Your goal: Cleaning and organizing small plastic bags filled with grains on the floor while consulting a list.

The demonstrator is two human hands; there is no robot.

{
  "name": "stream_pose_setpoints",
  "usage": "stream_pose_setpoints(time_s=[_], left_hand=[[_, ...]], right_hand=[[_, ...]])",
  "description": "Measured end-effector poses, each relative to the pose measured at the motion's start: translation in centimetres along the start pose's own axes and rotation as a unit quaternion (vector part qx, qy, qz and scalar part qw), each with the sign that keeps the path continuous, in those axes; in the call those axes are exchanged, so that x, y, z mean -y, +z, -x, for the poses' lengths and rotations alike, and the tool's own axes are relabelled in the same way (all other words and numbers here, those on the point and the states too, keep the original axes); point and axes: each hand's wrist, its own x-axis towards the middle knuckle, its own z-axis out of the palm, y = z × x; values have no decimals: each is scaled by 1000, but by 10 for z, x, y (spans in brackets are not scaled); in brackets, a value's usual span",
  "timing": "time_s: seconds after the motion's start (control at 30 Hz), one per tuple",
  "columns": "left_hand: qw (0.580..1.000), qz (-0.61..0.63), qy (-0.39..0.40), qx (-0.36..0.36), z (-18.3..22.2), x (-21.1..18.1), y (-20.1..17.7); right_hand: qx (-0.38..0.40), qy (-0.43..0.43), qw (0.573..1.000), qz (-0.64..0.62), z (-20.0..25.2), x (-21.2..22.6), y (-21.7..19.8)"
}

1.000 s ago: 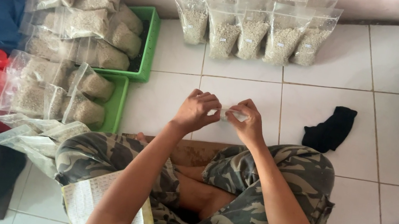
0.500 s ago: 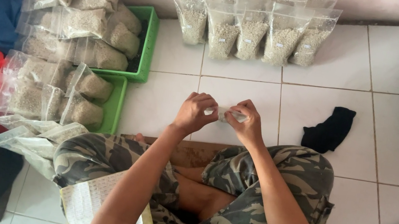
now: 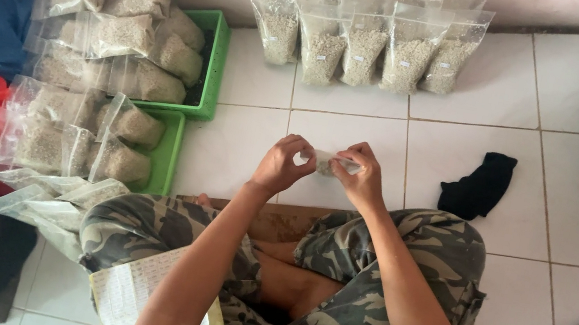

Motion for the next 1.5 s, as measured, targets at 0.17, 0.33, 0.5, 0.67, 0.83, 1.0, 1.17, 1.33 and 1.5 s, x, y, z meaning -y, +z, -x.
stream_pose_setpoints(time_s=[0.17,0.33,0.5,0.67,0.83,1.0,1.17,1.33,1.5], left_hand=[[999,39,-34,7,2,1,-4],[1000,-7,-25,3,1,1,1],[998,37,-60,6,1,0,-1],[998,36,-56,7,1,-2,-5],[999,33,-43,-1,4,0,0],[995,61,-83,-9,3,4,1],[992,61,-106,-12,6,7,1],[993,48,-105,-17,5,3,5],[977,103,-179,-53,0,5,3]], right_hand=[[0,2,1000,2,0,1,1],[0,3,1000,4,0,2,1],[-13,12,1000,0,-1,2,-1],[-18,8,1000,0,0,-2,1],[-18,7,1000,4,1,1,1],[-32,9,999,9,-2,2,1],[-32,12,999,7,-2,-3,0],[-30,10,999,15,0,-5,0],[-97,81,992,-29,-2,-5,-4]])
